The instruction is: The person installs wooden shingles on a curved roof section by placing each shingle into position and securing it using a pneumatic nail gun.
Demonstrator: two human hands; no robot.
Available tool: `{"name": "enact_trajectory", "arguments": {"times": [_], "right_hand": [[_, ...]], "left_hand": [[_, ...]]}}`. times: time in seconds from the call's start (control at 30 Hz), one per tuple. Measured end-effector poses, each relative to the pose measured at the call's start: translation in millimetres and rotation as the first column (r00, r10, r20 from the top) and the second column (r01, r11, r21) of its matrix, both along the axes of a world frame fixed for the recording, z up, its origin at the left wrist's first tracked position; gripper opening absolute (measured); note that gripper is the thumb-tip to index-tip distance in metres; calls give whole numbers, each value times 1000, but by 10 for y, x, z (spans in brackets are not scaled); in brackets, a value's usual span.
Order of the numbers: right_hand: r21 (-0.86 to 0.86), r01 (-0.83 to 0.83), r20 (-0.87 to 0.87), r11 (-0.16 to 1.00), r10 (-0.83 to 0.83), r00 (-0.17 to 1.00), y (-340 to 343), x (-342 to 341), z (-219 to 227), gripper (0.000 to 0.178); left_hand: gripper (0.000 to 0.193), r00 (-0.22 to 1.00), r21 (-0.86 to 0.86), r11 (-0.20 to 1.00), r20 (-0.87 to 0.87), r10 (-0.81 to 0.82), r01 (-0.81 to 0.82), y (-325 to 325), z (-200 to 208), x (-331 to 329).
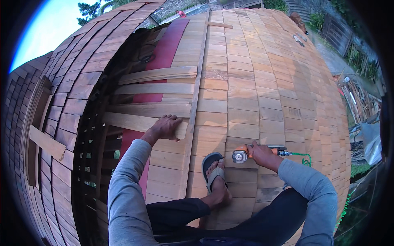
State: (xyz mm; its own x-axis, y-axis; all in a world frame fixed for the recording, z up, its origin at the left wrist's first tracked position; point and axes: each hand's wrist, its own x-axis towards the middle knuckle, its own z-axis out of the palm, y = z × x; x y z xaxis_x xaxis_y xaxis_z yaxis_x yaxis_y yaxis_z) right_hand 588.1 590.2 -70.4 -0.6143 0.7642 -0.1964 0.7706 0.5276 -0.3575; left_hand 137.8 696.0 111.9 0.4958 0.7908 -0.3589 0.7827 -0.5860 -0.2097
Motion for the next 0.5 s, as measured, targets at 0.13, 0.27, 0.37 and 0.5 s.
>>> {"name": "enact_trajectory", "arguments": {"times": [0.13, 0.27, 0.37, 0.5], "right_hand": [[36, -57, 100, 998, 53, 994, -1, -99, -45, 40], [14, -31, 158, 999, 28, 987, -2, -50, -144, 52], [2, -17, 213, 1000, 17, 977, -9, -18, -131, 43], [22, -84, 272, 996, 75, 959, -40, -195, -187, 47]], "left_hand": [[104, 1000, -66, 998, -2, 1, -1, -961, 307, -183], [108, 997, -69, 997, -65, -38, 34, -1840, 530, -560], [100, 992, -123, 992, -126, 2, -17, -2563, 486, -821], [71, 983, -158, 971, -40, 178, -182, -3746, -41, -1234]]}}
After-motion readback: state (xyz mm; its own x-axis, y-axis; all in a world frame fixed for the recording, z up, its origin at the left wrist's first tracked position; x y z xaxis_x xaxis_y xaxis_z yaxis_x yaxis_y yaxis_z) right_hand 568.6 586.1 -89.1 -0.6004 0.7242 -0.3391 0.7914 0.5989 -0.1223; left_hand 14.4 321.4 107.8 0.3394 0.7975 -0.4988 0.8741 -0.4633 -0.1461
